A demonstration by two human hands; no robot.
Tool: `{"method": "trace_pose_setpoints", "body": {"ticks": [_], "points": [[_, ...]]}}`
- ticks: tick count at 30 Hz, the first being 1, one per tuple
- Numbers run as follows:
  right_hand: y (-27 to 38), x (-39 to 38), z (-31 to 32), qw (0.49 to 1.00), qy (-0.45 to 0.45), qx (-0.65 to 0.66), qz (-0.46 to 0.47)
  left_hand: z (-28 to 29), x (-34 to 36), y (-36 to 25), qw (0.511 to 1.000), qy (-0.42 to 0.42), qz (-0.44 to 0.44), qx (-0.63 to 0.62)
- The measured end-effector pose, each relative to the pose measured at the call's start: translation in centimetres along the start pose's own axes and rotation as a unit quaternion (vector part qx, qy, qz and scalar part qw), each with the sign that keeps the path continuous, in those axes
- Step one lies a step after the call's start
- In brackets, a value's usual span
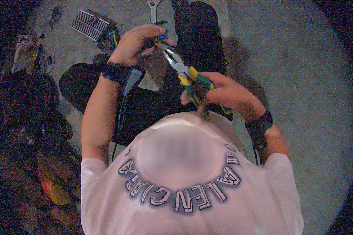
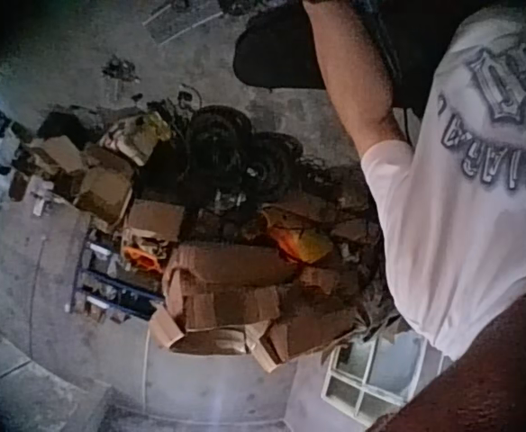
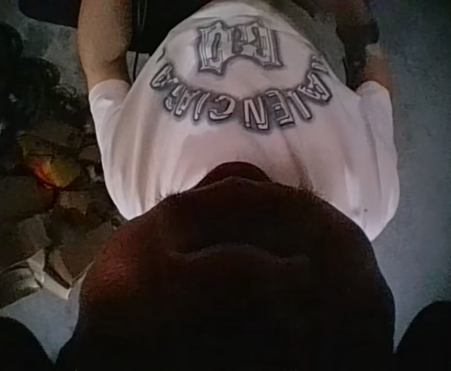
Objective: Connecting and securing electrical wires using pliers and tape.
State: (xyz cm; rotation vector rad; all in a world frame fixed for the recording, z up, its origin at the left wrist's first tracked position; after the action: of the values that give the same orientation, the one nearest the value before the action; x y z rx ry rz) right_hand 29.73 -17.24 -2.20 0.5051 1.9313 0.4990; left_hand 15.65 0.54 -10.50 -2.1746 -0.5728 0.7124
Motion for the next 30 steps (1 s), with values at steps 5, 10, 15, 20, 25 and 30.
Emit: {"method": "trace_pose_setpoints", "body": {"ticks": [5, 10, 15, 20, 25, 30], "points": [[1.1, 4.7, -7.6, 0.997, -0.027, -0.061, 0.048, 5.4, -4.5, -3.7, 1.0, 0.021, 0.01, -0.003], [1.1, 7.6, -11.8, 0.988, -0.113, -0.102, 0.022, 7.8, -6.5, -6.4, 1.0, 0.024, 0.002, -0.009], [1.0, 8.0, -13.0, 0.981, -0.147, -0.111, 0.065, 8.2, -7.3, -7.1, 1.0, 0.008, 0.002, 0.005], [1.6, 8.5, -13.8, 0.972, -0.164, -0.147, 0.083, 8.6, -7.7, -7.4, 1.0, 0.017, 0.005, 0.02], [0.9, 9.3, -14.3, 0.97, -0.191, -0.131, 0.076, 9.2, -8.2, -7.4, 1.0, 0.017, 0.007, 0.025], [0.5, 9.4, -14.6, 0.961, -0.195, -0.183, 0.076, 9.1, -8.5, -7.4, 0.999, 0.026, 0.002, 0.025]]}}
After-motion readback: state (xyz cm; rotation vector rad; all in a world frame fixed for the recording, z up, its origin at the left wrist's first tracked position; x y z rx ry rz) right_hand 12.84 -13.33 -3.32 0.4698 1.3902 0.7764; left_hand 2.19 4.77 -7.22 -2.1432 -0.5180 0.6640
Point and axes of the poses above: each hand's wrist, its own x-axis towards the middle knuckle, its own z-axis out of the back of the hand, y = z × x, the point moved 5 cm from there along x, towards the middle knuckle, and after that the axes turned 4 degrees about -z, right-handed, at the moved point
